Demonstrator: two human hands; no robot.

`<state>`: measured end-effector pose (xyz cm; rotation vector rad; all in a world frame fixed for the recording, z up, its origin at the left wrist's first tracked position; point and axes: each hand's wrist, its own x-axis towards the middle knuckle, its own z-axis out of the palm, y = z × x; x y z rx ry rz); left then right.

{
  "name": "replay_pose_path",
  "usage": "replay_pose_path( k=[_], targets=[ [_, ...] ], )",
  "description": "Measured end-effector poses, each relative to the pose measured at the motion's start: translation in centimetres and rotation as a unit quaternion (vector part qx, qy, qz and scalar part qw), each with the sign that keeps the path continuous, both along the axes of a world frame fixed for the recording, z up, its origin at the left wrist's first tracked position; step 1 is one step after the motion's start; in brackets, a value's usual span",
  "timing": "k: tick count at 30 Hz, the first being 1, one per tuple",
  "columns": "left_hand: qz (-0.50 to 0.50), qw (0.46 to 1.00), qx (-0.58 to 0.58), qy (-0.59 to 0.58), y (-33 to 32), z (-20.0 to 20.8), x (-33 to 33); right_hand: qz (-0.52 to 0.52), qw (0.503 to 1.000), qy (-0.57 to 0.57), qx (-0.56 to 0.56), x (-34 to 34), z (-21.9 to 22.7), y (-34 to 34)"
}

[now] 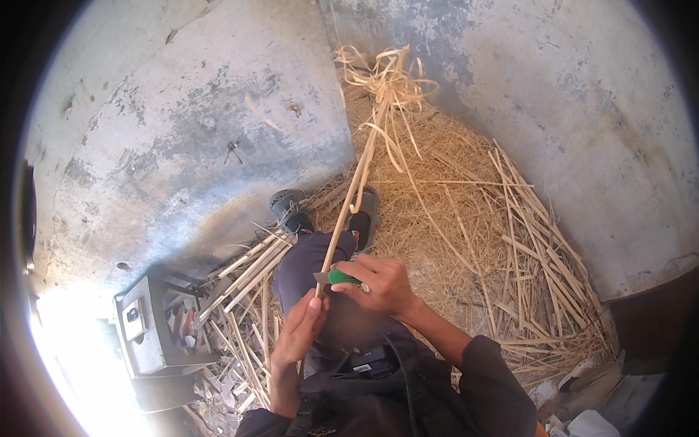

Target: The person shaves a long thin wooden rod with a small green utility knife while sitting among wood shavings.

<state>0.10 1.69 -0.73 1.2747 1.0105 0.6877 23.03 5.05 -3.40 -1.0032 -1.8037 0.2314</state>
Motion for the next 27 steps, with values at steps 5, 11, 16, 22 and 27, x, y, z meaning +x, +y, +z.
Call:
replay_pose_path(
  k=[5, 11, 16, 22, 27],
  targets=[
    [0.014, 1.0, 0.011, 0.014, -0.1, 0.2, 0.5, -0.024, 0.999, -0.021, 0.001, 0.1, 0.0, -0.1],
    [0.023, 0.999, 0.025, 0.032, 0.0, -0.5, 0.3, -0.045, 0.998, -0.033, -0.02, 0.2, 0.1, 0.1],
    [0.004, 0.997, 0.039, 0.067, -0.8, -1.6, -0.1, -0.091, 0.994, 0.056, -0.017, 1.9, -0.1, 2.0],
    [0.025, 0.997, 0.02, 0.074, -1.0, -2.5, -0.2, -0.065, 0.997, 0.031, -0.027, 2.2, 0.0, 1.9],
    [0.035, 0.998, 0.001, 0.044, -0.6, -2.0, 0.0, -0.001, 0.999, -0.03, -0.03, 0.2, -0.8, 0.1]
  ],
)
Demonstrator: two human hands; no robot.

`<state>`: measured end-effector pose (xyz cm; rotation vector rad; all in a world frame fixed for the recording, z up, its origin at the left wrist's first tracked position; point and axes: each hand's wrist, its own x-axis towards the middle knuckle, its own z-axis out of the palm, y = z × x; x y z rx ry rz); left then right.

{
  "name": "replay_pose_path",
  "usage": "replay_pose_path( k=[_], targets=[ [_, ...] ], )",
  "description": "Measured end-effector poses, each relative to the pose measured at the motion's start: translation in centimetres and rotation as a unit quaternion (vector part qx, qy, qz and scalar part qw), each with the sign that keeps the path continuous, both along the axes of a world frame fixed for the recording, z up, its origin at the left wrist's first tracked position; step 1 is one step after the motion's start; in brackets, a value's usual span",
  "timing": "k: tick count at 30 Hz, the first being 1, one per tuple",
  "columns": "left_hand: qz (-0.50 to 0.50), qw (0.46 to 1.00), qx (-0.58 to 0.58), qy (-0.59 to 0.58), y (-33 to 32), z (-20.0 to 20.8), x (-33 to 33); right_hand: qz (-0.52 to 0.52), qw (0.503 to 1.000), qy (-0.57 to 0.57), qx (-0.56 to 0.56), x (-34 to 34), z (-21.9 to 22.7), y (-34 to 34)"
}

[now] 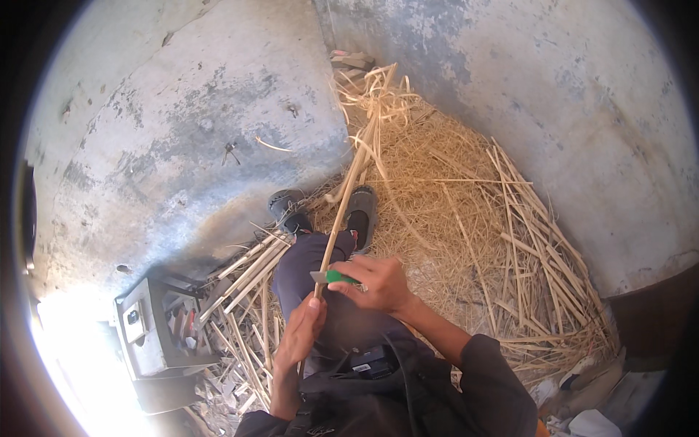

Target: The person shaves a long thin wooden rod with a small green utility knife while sitting among wood shavings.

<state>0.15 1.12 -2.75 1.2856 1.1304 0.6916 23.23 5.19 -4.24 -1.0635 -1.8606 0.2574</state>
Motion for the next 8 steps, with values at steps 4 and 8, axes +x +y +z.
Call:
replay_pose_path(
  k=[4, 8],
  targets=[
    [-0.011, 1.0, -0.006, -0.006, 0.25, 0.34, -0.27, -0.024, 1.0, 0.003, 0.004, -0.28, 0.16, -0.39],
    [-0.008, 1.0, 0.012, -0.01, 0.09, 0.38, -0.27, -0.049, 0.999, -0.005, 0.009, -0.01, 0.31, -0.22]
  ],
)
